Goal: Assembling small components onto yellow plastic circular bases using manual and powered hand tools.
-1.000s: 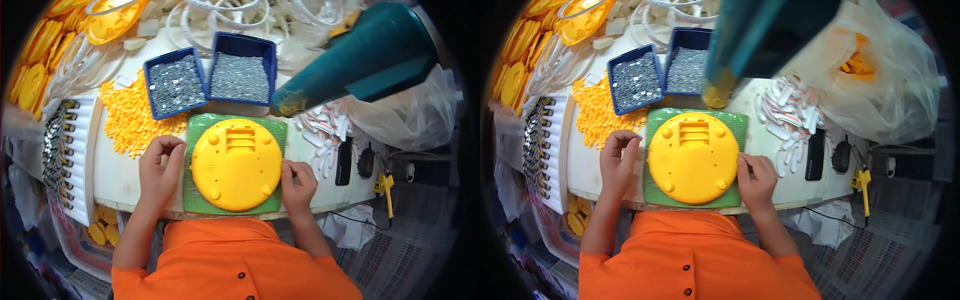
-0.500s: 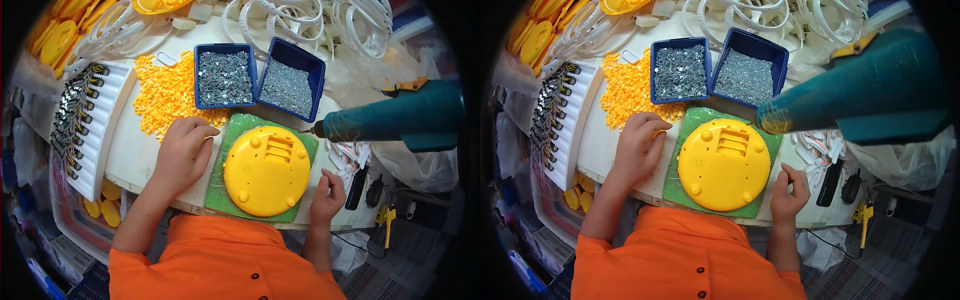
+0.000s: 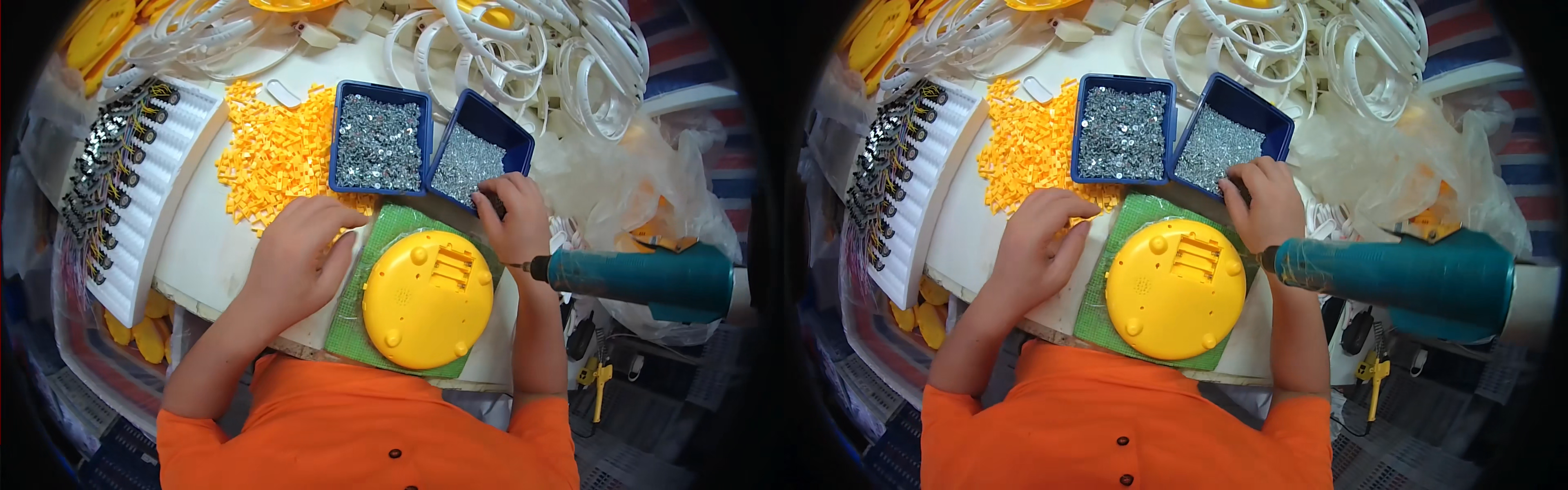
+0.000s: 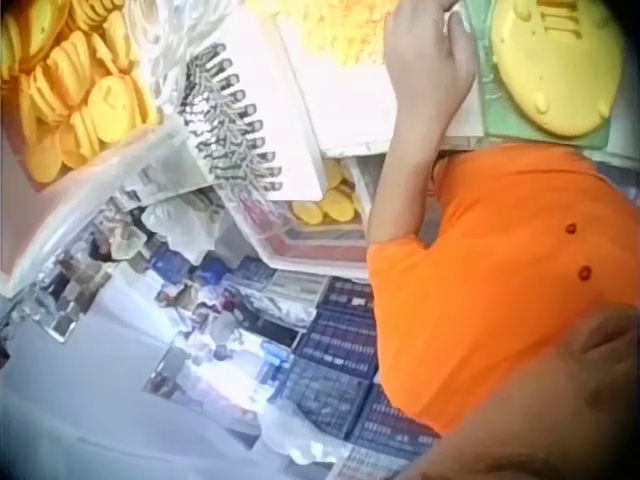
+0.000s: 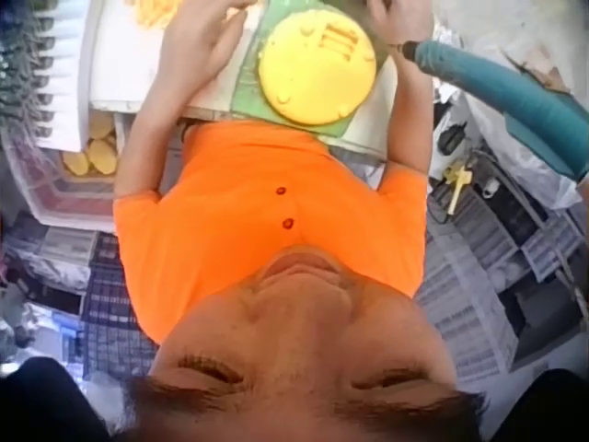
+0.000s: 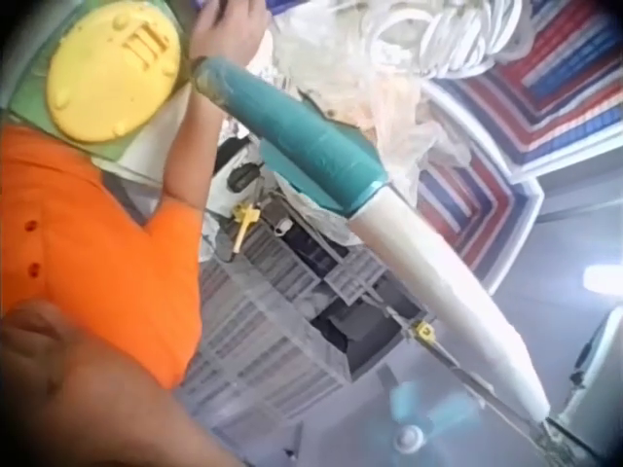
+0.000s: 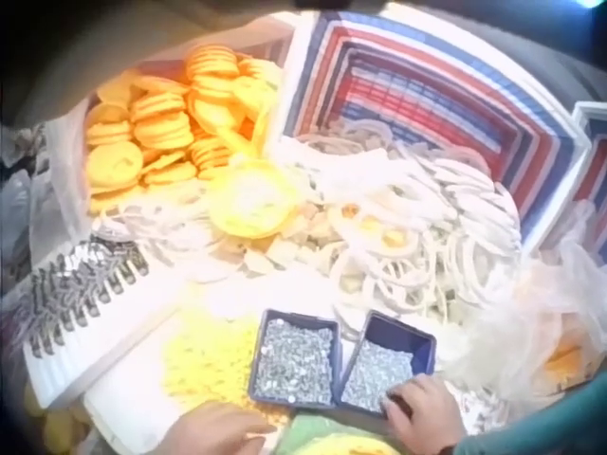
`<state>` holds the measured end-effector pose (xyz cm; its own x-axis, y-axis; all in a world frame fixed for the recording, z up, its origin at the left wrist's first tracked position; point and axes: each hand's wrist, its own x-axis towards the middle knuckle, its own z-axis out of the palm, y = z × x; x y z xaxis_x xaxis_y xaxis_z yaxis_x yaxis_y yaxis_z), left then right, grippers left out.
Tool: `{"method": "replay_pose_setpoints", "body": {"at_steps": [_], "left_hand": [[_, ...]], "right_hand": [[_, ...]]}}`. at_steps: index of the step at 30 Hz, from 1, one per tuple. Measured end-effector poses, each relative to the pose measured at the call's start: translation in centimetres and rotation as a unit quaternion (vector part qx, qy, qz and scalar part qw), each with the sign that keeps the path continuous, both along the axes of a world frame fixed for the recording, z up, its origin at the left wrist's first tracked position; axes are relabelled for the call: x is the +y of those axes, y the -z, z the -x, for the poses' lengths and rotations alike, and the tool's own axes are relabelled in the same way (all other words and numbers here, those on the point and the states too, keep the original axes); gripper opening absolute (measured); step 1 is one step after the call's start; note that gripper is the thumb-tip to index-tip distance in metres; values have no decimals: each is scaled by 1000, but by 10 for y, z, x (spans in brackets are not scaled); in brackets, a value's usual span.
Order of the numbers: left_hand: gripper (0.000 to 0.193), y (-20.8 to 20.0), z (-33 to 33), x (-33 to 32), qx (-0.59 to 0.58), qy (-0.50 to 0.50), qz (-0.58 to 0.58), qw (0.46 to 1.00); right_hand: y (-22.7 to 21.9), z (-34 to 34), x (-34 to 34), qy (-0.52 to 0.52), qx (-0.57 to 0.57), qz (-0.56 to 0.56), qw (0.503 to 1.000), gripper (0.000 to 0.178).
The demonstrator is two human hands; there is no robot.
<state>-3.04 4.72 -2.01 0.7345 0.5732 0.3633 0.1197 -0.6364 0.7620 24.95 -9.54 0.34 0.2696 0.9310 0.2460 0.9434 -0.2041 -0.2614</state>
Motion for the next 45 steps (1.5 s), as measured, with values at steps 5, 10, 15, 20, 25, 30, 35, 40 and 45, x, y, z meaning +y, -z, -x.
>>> {"method": "replay_pose_setpoints", "body": {"at_steps": [5,10,15,20,25,30,35,40,45], "left_hand": [[18,-18,-74,26,-34,119,-113,986],[14,3,-158,40,11,162,-287,944],[15,17,-173,40,-9,171,-290,942],[11,18,-169,37,-39,143,-248,957],[6,0,-126,36,-38,175,-113,977],[10,-1,-57,24,-47,122,1,991],[13,6,-16,2,-8,34,141,989],[14,14,2,-14,26,39,134,990],[14,16,9,-34,47,1,169,985]], "right_hand": [[-2,-2,2,12,-7,-17,1000,9],[-1,-7,-8,26,-15,-36,999,10],[1,-10,-18,42,5,-51,998,12],[0,-9,-14,49,-15,-60,997,11],[-7,6,-29,77,-10,-78,994,11],[-3,27,-63,135,41,-112,984,8],[9,51,-89,185,135,-145,963,8],[13,67,-99,229,211,-218,925,8],[4,89,-104,155,198,-149,956,10]]}}
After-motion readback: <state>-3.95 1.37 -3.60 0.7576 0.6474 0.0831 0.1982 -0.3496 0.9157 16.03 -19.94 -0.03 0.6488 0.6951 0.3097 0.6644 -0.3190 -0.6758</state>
